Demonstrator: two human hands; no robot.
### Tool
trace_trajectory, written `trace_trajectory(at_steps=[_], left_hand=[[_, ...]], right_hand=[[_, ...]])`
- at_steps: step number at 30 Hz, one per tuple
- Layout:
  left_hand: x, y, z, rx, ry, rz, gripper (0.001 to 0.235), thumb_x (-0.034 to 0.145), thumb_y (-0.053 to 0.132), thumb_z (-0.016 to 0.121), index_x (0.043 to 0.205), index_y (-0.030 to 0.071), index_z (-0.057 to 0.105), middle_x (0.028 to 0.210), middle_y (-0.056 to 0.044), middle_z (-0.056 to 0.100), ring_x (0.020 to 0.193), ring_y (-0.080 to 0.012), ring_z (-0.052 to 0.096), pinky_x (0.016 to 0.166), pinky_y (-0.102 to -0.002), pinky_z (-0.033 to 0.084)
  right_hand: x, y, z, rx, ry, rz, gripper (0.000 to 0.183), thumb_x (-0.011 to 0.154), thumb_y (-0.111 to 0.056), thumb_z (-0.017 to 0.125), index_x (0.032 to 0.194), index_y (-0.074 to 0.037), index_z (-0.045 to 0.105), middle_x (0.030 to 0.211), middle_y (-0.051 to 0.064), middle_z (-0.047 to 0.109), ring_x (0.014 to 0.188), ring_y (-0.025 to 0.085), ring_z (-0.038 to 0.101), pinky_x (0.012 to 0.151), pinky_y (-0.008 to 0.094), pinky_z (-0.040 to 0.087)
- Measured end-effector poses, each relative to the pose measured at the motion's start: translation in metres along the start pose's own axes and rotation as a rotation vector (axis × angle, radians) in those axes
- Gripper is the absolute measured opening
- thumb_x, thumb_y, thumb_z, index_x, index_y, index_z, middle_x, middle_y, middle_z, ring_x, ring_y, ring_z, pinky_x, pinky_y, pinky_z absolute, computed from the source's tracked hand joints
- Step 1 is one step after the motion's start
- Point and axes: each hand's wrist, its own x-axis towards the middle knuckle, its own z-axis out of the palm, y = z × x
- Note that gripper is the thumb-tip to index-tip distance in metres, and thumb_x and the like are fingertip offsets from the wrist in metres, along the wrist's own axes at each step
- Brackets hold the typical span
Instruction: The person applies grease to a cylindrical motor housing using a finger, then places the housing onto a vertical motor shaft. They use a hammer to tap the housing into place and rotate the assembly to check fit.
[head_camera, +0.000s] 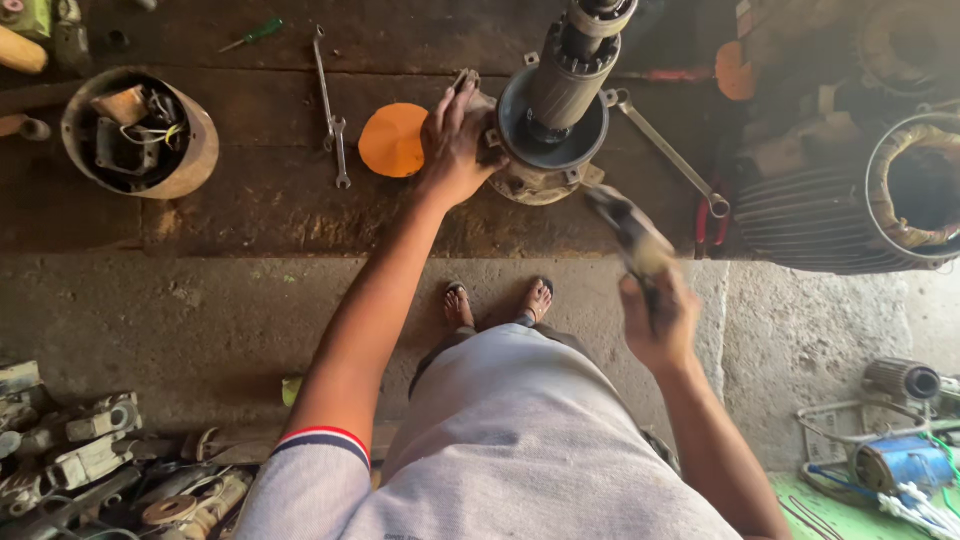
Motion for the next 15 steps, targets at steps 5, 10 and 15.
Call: trace_trajectory(at_steps=[5,10,15], left_hand=[[0.003,-0.016,0.009,0.034,0.085,0.038,0.041,0.085,0.028,0.088,0.120,0.015,0.070,0.164,-0.014,0.031,0.153,-0.0427,0.022,0.120,-0.064,0.022],[-0.002,-0.024,0.021,0.029,0.101,0.049,0.048,0.083,0.031,0.089,0.124,0.014,0.071,0.163,-0.014,0.031,0.152,-0.0435,0.022,0.117,-0.065,0.023],[0.009,-0.024,0.013,0.051,0.062,-0.009,0.049,0.078,0.035,0.092,0.119,0.016,0.073,0.162,-0.015,0.028,0.150,-0.0467,0.020,0.115,-0.069,0.021]], right_hand=[[0.015,0.025,0.058,-0.033,0.181,-0.313,0.029,0.107,-0.031,0.060,0.124,-0.007,0.061,0.082,0.017,0.068,0.072,0.037,0.066,0.061,0.043,0.050],[0.031,0.015,0.093,-0.323,-0.124,0.160,0.033,0.108,-0.035,0.063,0.118,-0.003,0.062,0.078,0.021,0.067,0.071,0.043,0.066,0.057,0.047,0.047],[-0.008,-0.007,0.046,-0.078,0.106,-0.059,0.033,0.108,-0.036,0.056,0.110,-0.003,0.061,0.078,0.018,0.065,0.069,0.040,0.064,0.059,0.043,0.049]])
